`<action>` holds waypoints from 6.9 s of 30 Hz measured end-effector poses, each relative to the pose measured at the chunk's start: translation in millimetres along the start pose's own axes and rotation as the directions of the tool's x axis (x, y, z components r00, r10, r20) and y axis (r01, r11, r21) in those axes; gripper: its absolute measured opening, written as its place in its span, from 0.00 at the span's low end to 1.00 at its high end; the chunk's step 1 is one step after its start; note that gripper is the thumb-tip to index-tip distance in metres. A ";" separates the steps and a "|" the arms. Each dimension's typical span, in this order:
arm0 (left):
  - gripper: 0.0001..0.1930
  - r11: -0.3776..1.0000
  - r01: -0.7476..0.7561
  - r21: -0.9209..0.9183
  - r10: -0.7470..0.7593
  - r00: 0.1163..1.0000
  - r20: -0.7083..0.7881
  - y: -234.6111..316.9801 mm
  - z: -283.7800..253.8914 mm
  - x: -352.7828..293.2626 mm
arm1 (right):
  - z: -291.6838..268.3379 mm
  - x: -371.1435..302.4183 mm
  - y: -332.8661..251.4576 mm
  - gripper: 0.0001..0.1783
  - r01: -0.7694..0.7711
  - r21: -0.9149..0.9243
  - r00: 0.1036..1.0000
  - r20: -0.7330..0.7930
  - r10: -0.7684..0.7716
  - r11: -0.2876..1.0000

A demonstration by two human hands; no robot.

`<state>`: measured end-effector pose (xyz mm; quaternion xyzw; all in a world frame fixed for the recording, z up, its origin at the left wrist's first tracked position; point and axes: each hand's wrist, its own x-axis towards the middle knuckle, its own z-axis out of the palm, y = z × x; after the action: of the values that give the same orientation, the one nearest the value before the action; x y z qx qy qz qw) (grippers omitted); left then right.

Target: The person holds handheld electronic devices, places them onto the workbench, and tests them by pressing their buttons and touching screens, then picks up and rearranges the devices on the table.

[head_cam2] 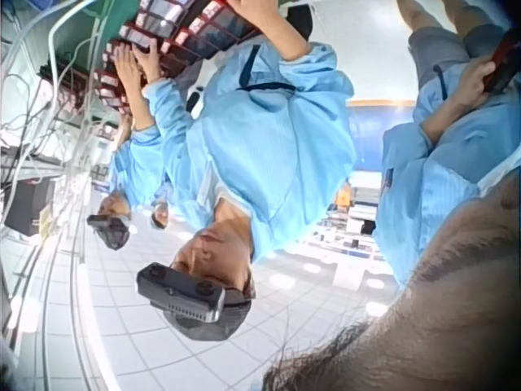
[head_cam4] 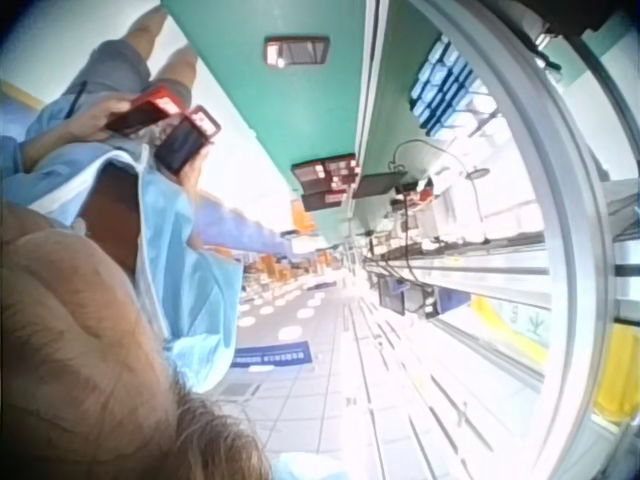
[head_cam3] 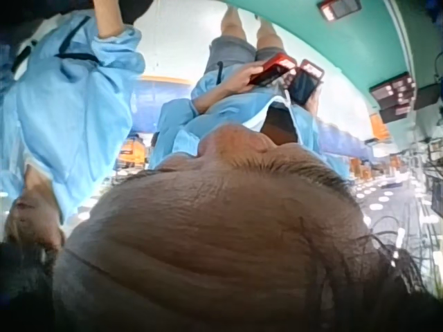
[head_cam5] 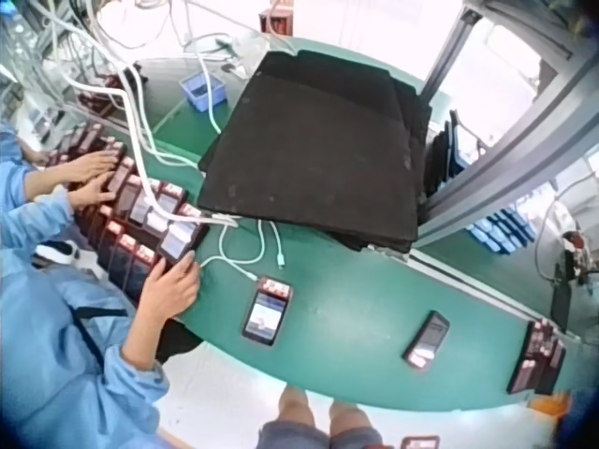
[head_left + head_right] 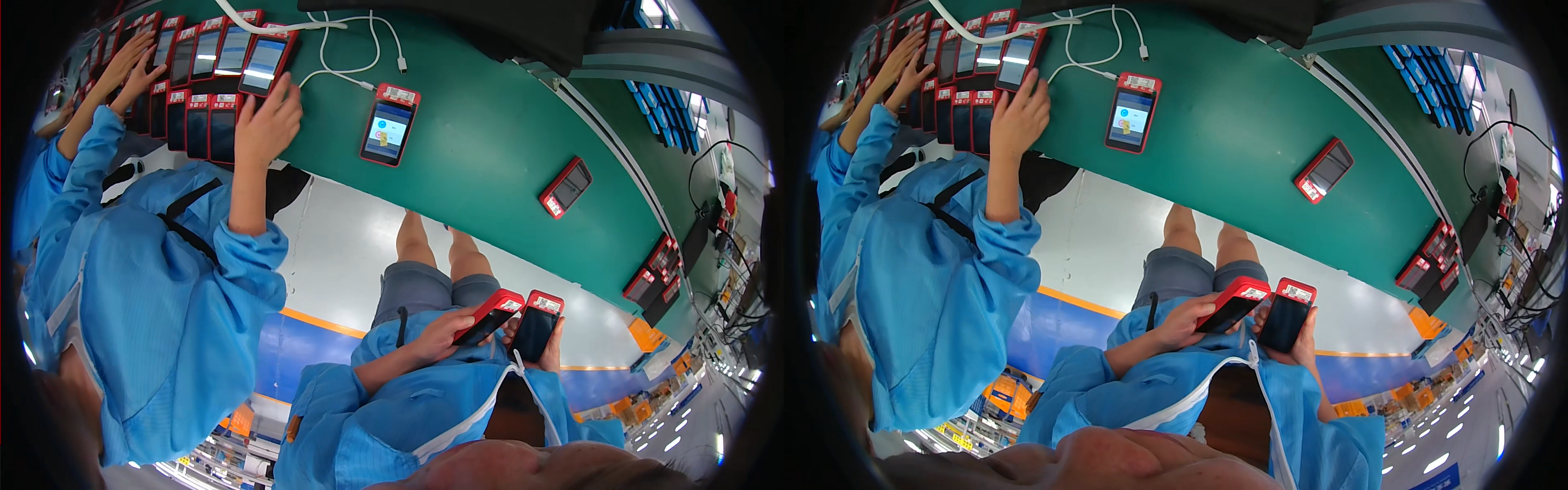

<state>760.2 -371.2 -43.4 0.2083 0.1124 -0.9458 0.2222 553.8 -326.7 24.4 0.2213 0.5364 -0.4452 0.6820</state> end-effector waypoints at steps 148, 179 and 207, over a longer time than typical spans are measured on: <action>0.25 0.585 -0.802 -0.124 0.808 0.560 0.184 -569.9 22.4 218.9 | -457.3 -86.5 -224.3 0.38 0.005 -0.608 0.614 0.629 0.478 0.794; 0.27 0.488 -0.862 -0.136 0.864 0.454 0.219 -489.3 -19.4 92.1 | -342.9 -68.6 -120.9 0.39 0.059 -0.586 0.582 0.678 0.449 0.808; 0.37 0.154 -0.983 0.095 0.987 0.150 -0.049 -117.6 -136.5 -317.7 | 91.9 37.3 284.6 0.32 -0.210 -0.649 0.445 0.603 0.662 0.731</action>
<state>1010.9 -107.9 -9.4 0.2824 -0.0584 -0.5646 0.7733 844.3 -268.1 -30.2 -0.0485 0.1782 -0.1452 0.9720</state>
